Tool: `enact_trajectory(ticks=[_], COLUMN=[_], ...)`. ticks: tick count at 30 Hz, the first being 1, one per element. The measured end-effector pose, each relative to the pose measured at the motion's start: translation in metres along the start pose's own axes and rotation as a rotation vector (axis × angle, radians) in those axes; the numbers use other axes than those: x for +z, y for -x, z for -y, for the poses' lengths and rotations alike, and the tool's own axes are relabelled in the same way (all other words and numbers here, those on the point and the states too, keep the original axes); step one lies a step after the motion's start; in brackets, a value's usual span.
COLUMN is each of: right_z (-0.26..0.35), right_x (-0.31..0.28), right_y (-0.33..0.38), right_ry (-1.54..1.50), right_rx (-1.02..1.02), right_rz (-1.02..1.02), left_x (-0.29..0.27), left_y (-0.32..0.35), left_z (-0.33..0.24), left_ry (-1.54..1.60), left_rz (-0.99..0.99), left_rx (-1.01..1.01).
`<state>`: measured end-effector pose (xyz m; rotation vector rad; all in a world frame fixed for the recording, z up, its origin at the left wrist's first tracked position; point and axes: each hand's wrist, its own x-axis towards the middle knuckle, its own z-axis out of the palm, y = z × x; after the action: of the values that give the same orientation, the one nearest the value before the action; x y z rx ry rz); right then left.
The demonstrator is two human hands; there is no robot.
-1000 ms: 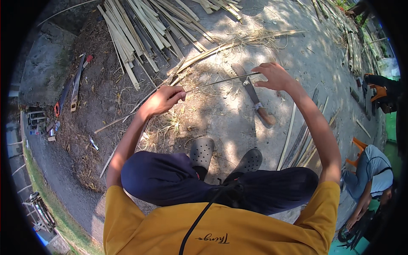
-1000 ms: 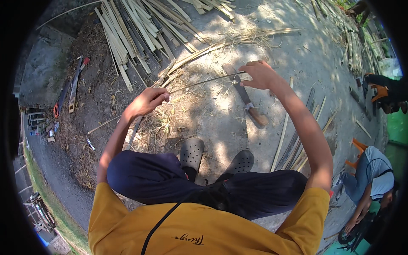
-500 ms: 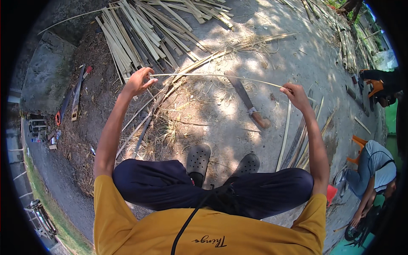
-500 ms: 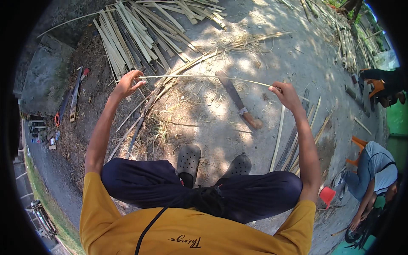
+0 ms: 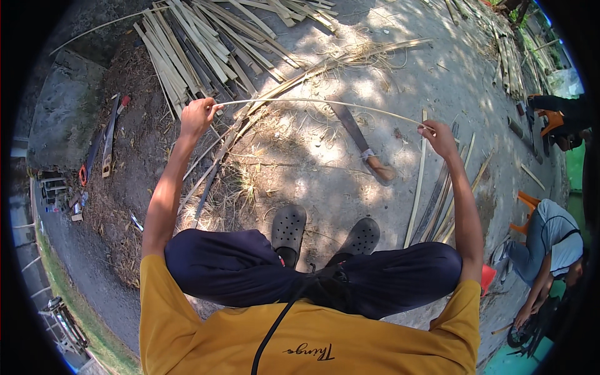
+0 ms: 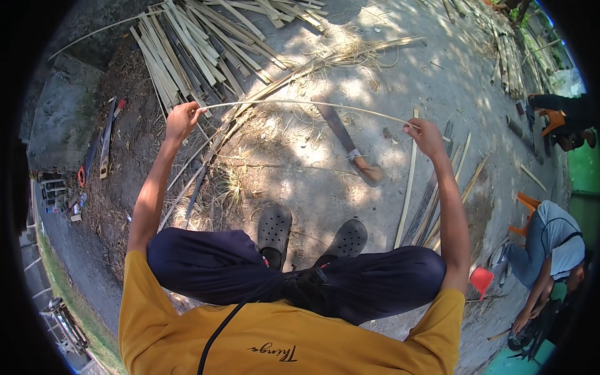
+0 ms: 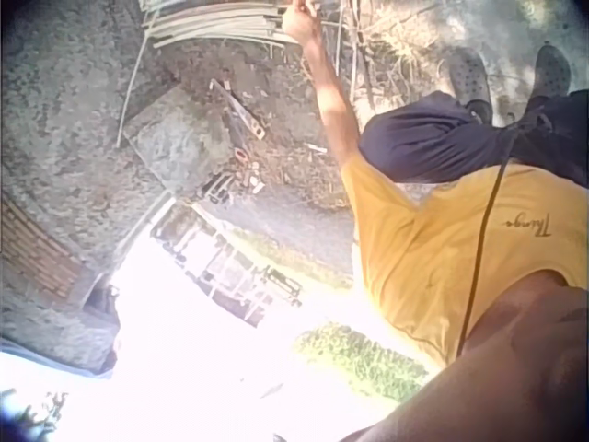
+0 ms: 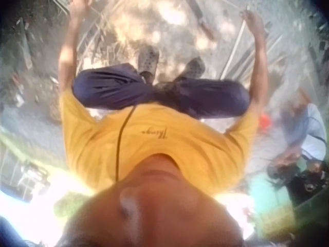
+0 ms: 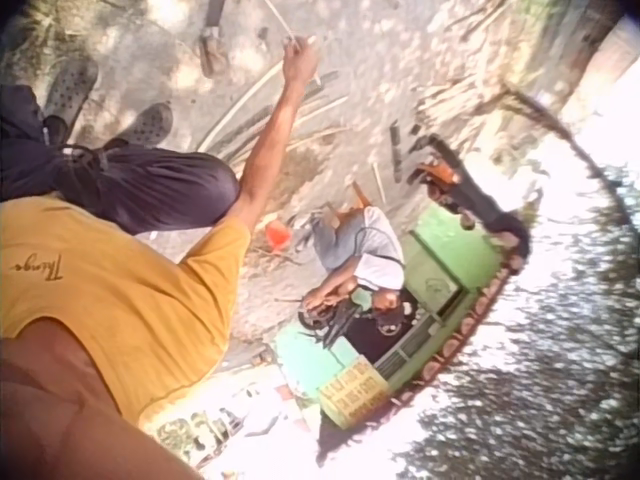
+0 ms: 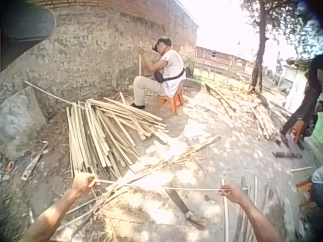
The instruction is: The person shaves a thin bamboo strip using a machete. They hold the bamboo strip in one hand and run the machete along its length multiple times to remove excess material and smooth it.
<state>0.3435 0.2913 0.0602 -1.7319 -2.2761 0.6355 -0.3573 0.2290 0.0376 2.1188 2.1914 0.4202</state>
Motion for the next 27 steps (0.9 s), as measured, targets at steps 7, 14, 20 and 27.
enact_trajectory(ticks=[7, 14, 20, 27], right_z=[-0.008, 0.009, -0.033, -0.04], right_x=[0.01, 0.001, 0.004, -0.007], right_y=[0.013, 0.02, 0.014, 0.021], right_ry=[0.025, 0.428, 0.214, 0.329], right_rx=[-0.152, 0.008, 0.072, 0.132], right_rz=[-0.017, -0.046, -0.04, -0.29], left_x=[0.002, 0.002, 0.005, 0.007], left_y=[0.007, 0.02, 0.021, 0.02], left_z=[0.015, 0.025, 0.038, 0.03], left_ry=[0.161, 0.175, -0.018, -0.009], left_rz=[0.207, 0.299, 0.139, 0.131], left_rx=[0.105, -0.059, -0.103, -0.096])
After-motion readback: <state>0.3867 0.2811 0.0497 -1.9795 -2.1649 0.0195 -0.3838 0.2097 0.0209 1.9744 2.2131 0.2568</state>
